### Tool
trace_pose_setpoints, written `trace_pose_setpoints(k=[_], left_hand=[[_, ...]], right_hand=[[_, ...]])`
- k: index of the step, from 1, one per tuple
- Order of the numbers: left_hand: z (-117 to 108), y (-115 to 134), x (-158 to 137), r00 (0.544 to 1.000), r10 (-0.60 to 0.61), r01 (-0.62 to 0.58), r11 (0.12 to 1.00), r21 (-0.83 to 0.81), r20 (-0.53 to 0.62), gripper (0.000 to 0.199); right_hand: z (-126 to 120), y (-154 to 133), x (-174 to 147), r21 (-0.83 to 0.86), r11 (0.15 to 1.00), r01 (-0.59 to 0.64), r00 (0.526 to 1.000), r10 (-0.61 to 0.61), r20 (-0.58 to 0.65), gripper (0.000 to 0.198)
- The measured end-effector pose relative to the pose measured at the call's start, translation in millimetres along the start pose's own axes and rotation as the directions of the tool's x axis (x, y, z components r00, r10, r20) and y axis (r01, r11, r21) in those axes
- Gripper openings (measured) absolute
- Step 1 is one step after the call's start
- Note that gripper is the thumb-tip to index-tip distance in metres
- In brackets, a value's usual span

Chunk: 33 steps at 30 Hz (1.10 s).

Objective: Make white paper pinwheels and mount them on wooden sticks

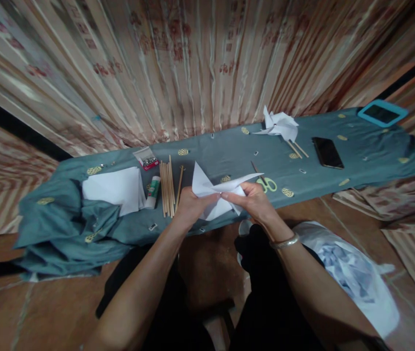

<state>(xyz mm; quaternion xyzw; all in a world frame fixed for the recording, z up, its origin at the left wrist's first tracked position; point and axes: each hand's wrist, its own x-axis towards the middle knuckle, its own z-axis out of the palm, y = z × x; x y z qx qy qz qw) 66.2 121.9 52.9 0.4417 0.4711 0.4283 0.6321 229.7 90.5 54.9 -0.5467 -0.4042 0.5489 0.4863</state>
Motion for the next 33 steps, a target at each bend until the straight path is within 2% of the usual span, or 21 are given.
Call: trace_pose_setpoints(k=[12, 22, 33], left_hand=[[-3.1, -0.6, -3.1, 1.0, -0.021, 0.021, 1.0, -0.018, 0.013, 0.031], [-7.3, -5.3, -2.2, 0.999, 0.036, -0.037, 0.999, 0.019, 0.016, 0.028], [-7.9, -1.0, -4.2, 1.0, -0.025, 0.025, 0.999, -0.027, 0.008, 0.023]], right_hand=[[2.7, 1.0, -1.1, -0.049, 0.999, -0.003, 1.0, 0.002, -0.019, 0.038], [3.9, 3.6, -0.2, -0.061, 0.998, -0.013, 1.0, 0.012, -0.003, 0.042], [9.4, 3.9, -1.2, -0.049, 0.998, -0.037, 0.999, 0.036, -0.018, 0.04]])
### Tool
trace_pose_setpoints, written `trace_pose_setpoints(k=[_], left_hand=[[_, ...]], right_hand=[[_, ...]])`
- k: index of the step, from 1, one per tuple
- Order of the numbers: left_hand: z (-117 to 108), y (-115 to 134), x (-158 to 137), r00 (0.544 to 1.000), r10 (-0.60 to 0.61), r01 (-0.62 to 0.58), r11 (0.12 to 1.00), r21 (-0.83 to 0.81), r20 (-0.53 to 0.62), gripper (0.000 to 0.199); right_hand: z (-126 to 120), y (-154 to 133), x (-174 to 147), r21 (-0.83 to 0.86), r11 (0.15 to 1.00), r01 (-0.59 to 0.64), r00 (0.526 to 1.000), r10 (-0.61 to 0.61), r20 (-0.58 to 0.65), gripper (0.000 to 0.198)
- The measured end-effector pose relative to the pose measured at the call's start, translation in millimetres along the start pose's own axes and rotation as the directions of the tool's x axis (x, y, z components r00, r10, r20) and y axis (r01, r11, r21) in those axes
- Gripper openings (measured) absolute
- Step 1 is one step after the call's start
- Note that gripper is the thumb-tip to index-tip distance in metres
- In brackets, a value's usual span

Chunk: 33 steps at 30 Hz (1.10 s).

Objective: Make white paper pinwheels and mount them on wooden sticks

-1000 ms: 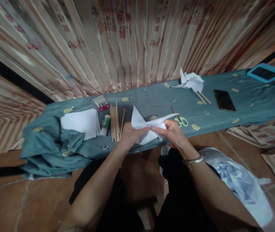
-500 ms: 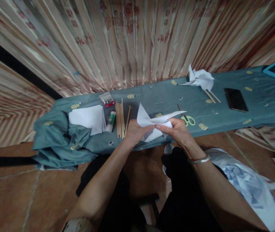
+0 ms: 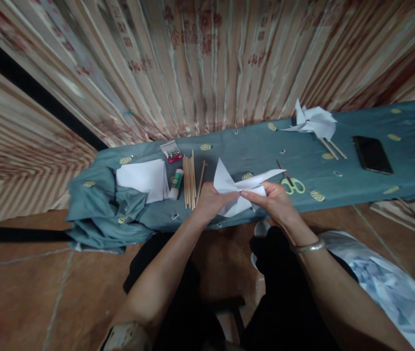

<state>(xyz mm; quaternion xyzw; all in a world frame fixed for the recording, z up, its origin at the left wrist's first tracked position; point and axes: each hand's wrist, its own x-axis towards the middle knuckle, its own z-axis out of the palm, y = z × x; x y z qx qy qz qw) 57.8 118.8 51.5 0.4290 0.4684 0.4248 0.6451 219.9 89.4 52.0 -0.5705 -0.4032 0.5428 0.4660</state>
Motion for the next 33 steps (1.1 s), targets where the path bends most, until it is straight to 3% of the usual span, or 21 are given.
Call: trace_pose_setpoints(k=[12, 18, 24, 33], left_hand=[[-2, -2, -3, 0.999, -0.036, 0.036, 0.999, 0.037, -0.007, 0.016], [-6, -9, -3, 0.996, -0.076, 0.078, 0.996, -0.048, 0.041, 0.024], [-9, 0, -3, 0.994, -0.104, 0.109, 0.979, -0.171, 0.035, 0.039], [-7, -1, -7, 0.993, -0.105, 0.113, 0.983, -0.142, 0.062, 0.038]], right_hand=[[1, 8, 2, -0.027, 1.0, 0.014, 1.0, -0.015, -0.023, 0.037], [5, 5, 1, -0.01, 1.0, -0.028, 0.998, 0.028, -0.057, 0.037], [4, 8, 4, 0.02, 1.0, -0.014, 0.997, 0.016, -0.082, 0.039], [6, 6, 4, 0.02, 1.0, 0.008, 1.0, -0.007, -0.025, 0.04]])
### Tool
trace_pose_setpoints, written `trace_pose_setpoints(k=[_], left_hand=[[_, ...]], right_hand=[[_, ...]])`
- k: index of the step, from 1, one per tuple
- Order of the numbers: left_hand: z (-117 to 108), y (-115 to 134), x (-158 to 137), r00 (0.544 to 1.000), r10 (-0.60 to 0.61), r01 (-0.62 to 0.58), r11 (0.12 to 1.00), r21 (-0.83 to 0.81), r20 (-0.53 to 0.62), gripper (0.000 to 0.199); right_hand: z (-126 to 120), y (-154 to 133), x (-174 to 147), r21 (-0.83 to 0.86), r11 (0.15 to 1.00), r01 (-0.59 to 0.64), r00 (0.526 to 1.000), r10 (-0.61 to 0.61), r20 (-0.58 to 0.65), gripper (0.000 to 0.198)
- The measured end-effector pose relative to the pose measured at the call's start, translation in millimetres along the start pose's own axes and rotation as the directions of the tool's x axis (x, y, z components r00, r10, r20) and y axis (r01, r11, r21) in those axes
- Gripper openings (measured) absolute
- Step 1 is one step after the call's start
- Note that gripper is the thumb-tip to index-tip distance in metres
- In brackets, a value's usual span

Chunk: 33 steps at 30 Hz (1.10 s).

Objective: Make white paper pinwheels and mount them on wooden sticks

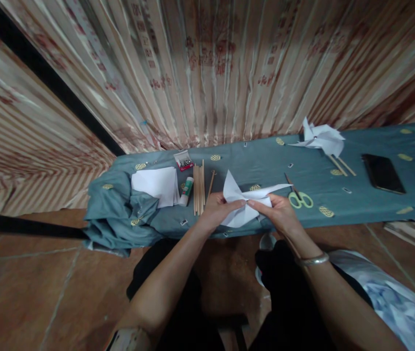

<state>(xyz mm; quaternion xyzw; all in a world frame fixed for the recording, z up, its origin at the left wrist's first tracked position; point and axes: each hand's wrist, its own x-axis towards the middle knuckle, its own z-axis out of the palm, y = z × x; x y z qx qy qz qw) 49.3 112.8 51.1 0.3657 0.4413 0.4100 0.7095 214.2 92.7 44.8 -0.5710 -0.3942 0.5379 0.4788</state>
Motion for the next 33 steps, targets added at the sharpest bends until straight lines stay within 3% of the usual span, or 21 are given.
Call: trace_pose_setpoints(k=[7, 20, 27, 33], left_hand=[[3, -3, -8, 0.997, 0.066, -0.065, 0.997, 0.044, -0.025, 0.04], [26, 3, -24, 0.946, 0.247, -0.222, 0.965, 0.136, -0.211, 0.028], [10, 2, -20, 0.94, 0.259, -0.239, 0.965, 0.112, -0.222, 0.025], [-2, 8, -16, 0.955, 0.215, -0.21, 0.977, 0.046, -0.203, 0.043]], right_hand=[[0, -2, -6, -0.02, 1.0, 0.014, 0.997, -0.013, 0.077, 0.04], [-6, -14, -10, 0.103, 0.99, 0.096, 0.977, -0.113, 0.178, 0.042], [9, -14, 0, 0.082, 0.994, 0.071, 0.976, -0.087, 0.201, 0.039], [12, -19, 17, 0.055, 0.993, 0.102, 0.978, -0.11, 0.178, 0.038]])
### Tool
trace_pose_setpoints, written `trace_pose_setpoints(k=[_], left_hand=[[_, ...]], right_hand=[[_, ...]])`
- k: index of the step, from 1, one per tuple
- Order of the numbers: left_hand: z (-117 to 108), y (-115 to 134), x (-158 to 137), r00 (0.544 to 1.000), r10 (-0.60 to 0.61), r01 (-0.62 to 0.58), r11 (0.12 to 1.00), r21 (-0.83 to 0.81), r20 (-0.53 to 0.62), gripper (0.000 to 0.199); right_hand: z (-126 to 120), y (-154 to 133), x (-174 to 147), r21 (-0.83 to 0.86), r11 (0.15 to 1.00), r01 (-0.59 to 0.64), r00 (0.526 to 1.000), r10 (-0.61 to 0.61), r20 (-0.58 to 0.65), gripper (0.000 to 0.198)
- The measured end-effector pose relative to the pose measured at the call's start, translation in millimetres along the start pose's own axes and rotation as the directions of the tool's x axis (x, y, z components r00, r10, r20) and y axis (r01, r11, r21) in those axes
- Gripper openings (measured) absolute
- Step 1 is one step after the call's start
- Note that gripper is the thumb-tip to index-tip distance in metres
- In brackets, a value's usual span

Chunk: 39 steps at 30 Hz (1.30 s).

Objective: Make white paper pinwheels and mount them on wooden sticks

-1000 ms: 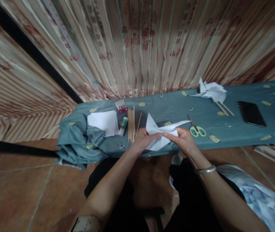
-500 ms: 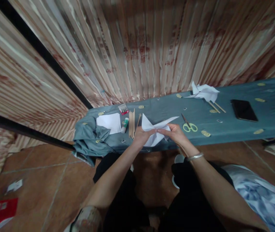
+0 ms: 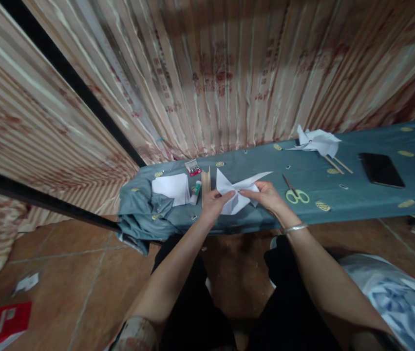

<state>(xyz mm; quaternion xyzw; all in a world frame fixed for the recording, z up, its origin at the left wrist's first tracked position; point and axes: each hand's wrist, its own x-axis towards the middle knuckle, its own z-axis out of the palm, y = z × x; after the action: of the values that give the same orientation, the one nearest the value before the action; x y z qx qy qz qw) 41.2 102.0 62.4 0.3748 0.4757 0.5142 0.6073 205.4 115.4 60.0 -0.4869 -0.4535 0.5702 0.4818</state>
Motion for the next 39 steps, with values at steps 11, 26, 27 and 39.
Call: trace_pose_setpoints(k=[11, 26, 27, 39], left_hand=[[-40, -2, 34, 0.997, 0.032, -0.024, 0.994, 0.104, -0.074, 0.063], [-40, -28, 90, 0.907, 0.292, -0.345, 0.098, 0.934, 0.304, 0.035], [-41, -28, 91, 0.907, 0.288, -0.341, 0.078, 0.937, 0.307, 0.035], [-26, -27, 77, 0.951, 0.196, -0.3, 0.757, 0.58, 0.237, 0.026]], right_hand=[[10, -5, 24, 0.072, 0.997, 0.013, 1.0, -0.011, -0.024, 0.039], [-55, -4, -14, -0.05, 0.994, -0.102, 0.989, 0.096, -0.111, 0.038], [-55, -3, -15, -0.064, 0.991, -0.113, 0.988, 0.106, -0.11, 0.039], [-45, 0, -30, -0.236, 0.972, 0.018, 1.0, -0.016, 0.012, 0.031]])
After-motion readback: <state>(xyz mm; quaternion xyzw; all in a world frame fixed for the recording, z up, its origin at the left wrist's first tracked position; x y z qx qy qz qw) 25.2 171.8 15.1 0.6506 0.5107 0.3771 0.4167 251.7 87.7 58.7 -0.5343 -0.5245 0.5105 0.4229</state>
